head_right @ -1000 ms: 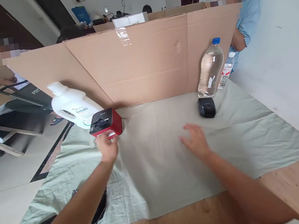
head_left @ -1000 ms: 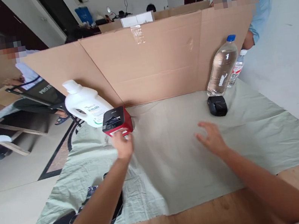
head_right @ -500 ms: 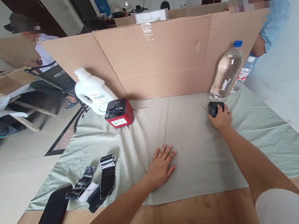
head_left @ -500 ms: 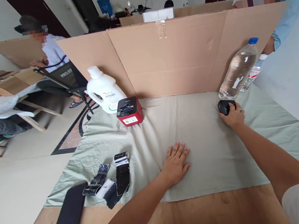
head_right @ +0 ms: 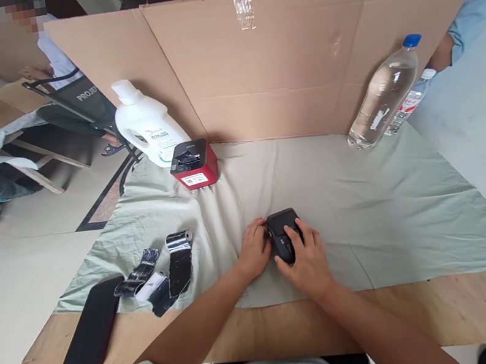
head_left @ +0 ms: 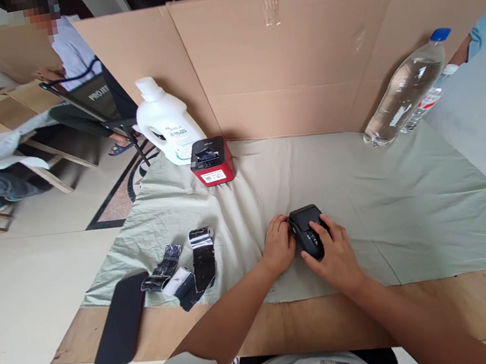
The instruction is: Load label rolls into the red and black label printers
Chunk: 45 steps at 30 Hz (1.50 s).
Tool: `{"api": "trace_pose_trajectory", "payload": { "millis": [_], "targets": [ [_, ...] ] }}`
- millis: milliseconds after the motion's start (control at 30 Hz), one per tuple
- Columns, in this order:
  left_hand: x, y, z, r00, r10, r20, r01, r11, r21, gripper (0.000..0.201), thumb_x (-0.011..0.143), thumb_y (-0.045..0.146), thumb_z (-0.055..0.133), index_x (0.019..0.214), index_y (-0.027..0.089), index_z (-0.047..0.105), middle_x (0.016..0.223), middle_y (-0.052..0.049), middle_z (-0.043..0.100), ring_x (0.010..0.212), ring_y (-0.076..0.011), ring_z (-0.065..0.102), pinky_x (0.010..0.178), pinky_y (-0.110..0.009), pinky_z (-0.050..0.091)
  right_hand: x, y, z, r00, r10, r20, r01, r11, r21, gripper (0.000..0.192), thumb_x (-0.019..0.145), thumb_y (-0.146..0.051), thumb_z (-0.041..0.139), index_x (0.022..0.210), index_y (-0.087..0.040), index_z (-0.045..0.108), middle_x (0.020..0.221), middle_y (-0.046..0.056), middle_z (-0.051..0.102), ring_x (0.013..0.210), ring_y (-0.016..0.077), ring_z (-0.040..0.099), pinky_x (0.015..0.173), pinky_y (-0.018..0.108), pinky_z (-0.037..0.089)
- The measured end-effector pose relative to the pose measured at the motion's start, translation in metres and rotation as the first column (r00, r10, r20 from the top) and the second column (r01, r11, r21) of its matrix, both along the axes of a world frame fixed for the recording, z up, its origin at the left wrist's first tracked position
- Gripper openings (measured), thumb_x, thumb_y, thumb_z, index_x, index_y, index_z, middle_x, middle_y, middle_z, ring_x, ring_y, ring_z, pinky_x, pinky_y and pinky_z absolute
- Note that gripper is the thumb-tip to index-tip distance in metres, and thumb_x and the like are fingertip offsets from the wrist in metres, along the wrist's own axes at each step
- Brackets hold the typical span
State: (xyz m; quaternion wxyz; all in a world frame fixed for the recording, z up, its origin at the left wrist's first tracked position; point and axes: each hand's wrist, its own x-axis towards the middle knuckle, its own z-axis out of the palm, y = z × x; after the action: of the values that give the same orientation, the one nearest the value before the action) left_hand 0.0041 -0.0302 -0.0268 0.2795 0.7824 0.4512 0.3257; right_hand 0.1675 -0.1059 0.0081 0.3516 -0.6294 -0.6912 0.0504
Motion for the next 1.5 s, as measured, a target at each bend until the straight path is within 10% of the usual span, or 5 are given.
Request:
{"api": "trace_pose_trajectory", "payload": {
  "millis": [467,633,767,967,1500],
  "targets": [
    [0.0,0.006,0.014,0.951,0.213,0.224,-0.17,0.966,-0.197,0.036,0.082,0.02,0.055,0.118,0.022,0.059,0.12,-0.011,0.061,0.092,-0.0231,0.061,0.095,-0.047,0.048,0.014,0.018,-0.012,0.949,-0.039,-0.312,0.026,0.999,-0.045,0.023,0.09,-0.044,0.055,0.089,-0.022,0.06,0.117,0.014,0.054,0.115,0.029,0.053,0.098,0.053,0.047],
    [0.003,0.016,0.025,0.926,0.212,0.313,0.08,0.699,-0.711,0.064,0.085,0.021,0.054,0.147,0.021,0.039,0.09,-0.005,0.067,0.05,-0.0095,0.05,0.056,-0.027,0.047,0.012,0.02,-0.038,0.898,-0.04,-0.438,0.014,0.998,-0.063,0.053,0.091,-0.046,0.052,0.135,-0.02,0.04,0.138,0.017,0.047,0.127,0.0284,0.048,0.104,0.053,0.044],
    [0.0,0.023,0.031,0.892,0.204,0.404,0.232,0.561,-0.795,0.069,0.084,0.014,0.055,0.15,0.023,0.036,0.092,-0.005,0.068,0.048,-0.0045,0.049,0.044,-0.017,0.035,0.01,0.02,-0.042,0.922,-0.016,-0.387,-0.014,0.997,-0.075,0.06,0.094,-0.048,0.044,0.145,-0.019,0.031,0.141,0.017,0.046,0.131,0.0296,0.045,0.109,0.056,0.039],
    [0.0,0.024,0.044,0.882,0.219,0.417,0.233,0.566,-0.791,0.069,0.078,0.006,0.054,0.143,0.029,0.046,0.153,-0.01,0.039,0.047,0.0022,0.047,0.037,-0.015,0.032,0.009,0.022,-0.046,0.95,-0.004,-0.314,-0.011,0.999,-0.046,0.063,0.096,-0.049,0.038,0.15,-0.018,0.025,0.145,0.019,0.043,0.134,0.0311,0.042,0.111,0.059,0.037],
    [0.006,0.018,0.048,0.912,0.211,0.352,0.162,0.603,-0.781,0.079,0.071,0.0,0.047,0.146,0.024,0.042,0.151,-0.011,0.045,0.048,0.0004,0.052,0.041,-0.015,0.038,0.022,0.027,-0.04,0.606,-0.085,-0.791,-0.057,0.987,-0.15,0.042,0.089,-0.048,0.053,0.121,-0.022,0.056,0.132,0.013,0.06,0.123,0.025,0.056,0.109,0.05,0.042]
  ]
}}
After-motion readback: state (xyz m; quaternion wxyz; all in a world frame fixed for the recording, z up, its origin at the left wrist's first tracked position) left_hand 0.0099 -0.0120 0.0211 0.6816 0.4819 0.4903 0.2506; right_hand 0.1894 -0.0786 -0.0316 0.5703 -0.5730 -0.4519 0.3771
